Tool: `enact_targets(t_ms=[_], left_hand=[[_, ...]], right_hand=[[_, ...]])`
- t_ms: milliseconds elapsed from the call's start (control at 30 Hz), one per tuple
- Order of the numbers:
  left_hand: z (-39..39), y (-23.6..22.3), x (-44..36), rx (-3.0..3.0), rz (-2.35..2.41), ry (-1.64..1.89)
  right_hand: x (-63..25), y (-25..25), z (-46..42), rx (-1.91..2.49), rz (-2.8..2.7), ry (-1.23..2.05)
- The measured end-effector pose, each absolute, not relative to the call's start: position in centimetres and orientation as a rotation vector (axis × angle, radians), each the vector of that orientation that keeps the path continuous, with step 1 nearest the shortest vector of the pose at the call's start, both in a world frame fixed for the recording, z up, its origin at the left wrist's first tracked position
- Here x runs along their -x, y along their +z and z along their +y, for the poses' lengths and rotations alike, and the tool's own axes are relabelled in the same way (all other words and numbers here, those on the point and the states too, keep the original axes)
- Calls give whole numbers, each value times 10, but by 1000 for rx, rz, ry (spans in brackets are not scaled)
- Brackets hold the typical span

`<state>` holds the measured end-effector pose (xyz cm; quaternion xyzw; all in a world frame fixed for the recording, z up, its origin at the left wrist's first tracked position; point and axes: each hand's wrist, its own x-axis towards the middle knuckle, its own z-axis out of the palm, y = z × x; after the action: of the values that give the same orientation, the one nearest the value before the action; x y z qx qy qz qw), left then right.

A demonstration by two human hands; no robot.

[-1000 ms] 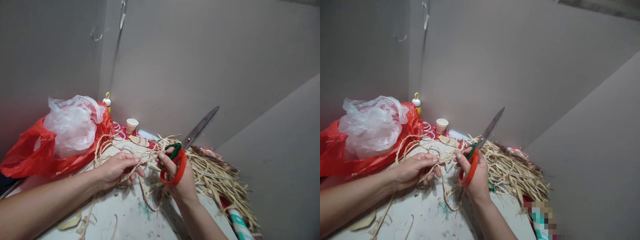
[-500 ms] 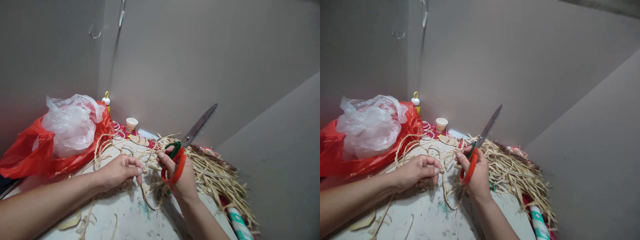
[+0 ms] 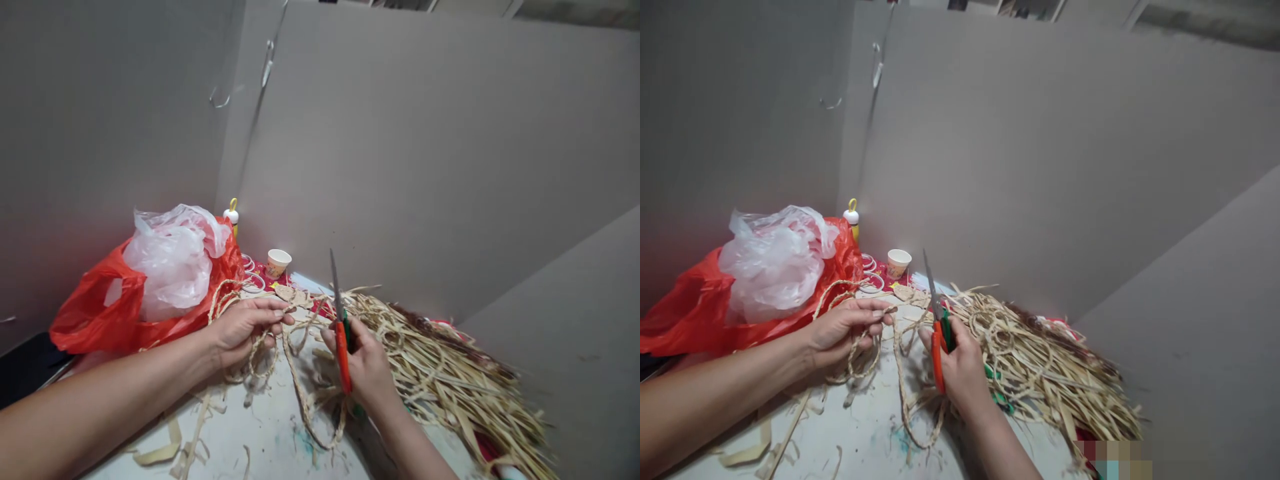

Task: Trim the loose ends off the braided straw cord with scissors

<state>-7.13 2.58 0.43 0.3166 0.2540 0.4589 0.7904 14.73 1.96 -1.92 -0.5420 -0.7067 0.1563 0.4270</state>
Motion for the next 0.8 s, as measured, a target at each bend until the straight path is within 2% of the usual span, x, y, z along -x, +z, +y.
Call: enact_targets(t_ms=[367,800], left_hand=[[34,2,76,-636,659,1120],[34,10,76,-619,717,1165]], right_hand=[[-167,-29,24,1435,-2288,-180],[-171,-32,25,1415,-2278,-443]])
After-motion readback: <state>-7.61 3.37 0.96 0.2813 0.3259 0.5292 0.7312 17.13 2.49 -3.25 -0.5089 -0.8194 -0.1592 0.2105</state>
